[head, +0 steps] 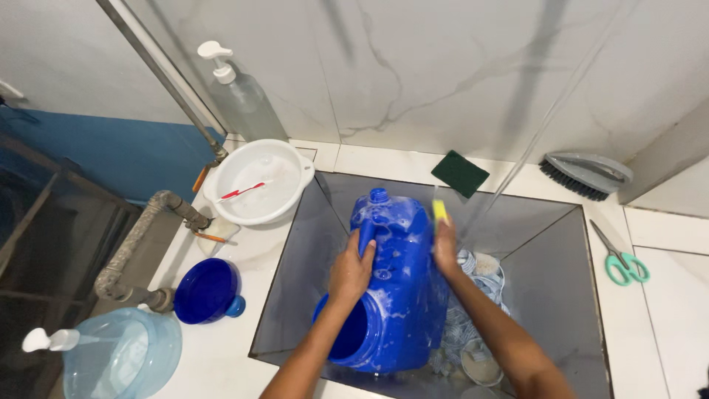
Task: The person removes a plastic seal from a blue plastic container using scissors, then washes the container with a sponge under running water. They rinse the container and its cap, then place the container on the counter.
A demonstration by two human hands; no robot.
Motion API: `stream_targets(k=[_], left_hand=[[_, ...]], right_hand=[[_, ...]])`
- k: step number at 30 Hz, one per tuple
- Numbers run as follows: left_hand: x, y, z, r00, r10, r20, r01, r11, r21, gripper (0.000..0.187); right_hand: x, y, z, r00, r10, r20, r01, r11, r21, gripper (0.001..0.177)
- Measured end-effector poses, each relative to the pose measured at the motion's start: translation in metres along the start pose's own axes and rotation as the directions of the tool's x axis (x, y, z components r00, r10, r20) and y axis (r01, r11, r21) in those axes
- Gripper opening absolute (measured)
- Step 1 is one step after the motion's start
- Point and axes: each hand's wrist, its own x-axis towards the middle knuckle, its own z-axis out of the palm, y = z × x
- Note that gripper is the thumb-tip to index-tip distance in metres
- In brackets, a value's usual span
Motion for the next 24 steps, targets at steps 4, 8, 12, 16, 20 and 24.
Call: stream_targets(k=[4, 8, 12, 16, 20, 24], left_hand=[[0.012, -0.001, -0.006, 0.999, 0.019, -0.027, -0.018, 0.999, 0.031, 0.048], [0.011, -0.004, 0.003, 0.996, 0.085, -0.036, -0.079, 0.988, 0.136, 0.049], [0.003, 0.021, 0.029, 0.931, 0.348, -0.106, -0.321, 0.924, 0.208, 0.05], [-0.006, 0.038, 0.052, 0.93, 0.368, -0.005, -0.357, 0.906, 0.227, 0.06], [0.007, 0.051, 0.059, 0.998, 0.057, 0.018, -0.058, 0.993, 0.1, 0.07], [0.003, 0.066, 0.076, 0.994, -0.105, 0.015, 0.106, 0.983, -0.153, 0.075]], right_hand=[[-0.062, 0.036, -0.016, 0.996, -0.083, -0.02, 0.072, 0.94, -0.335, 0.056], [-0.144, 0.011, -0.026, 0.768, -0.552, 0.326, 0.641, 0.668, -0.378, 0.053], [-0.083, -0.096, -0.014, 0.345, -0.517, 0.783, 0.938, 0.15, -0.314, 0.048], [-0.08, -0.129, -0.014, 0.425, -0.332, 0.842, 0.9, 0.053, -0.433, 0.045], [-0.152, -0.112, -0.05, 0.661, -0.432, 0.613, 0.728, 0.567, -0.385, 0.053], [-0.185, -0.12, -0.092, 0.736, -0.382, 0.558, 0.656, 0.606, -0.45, 0.085]])
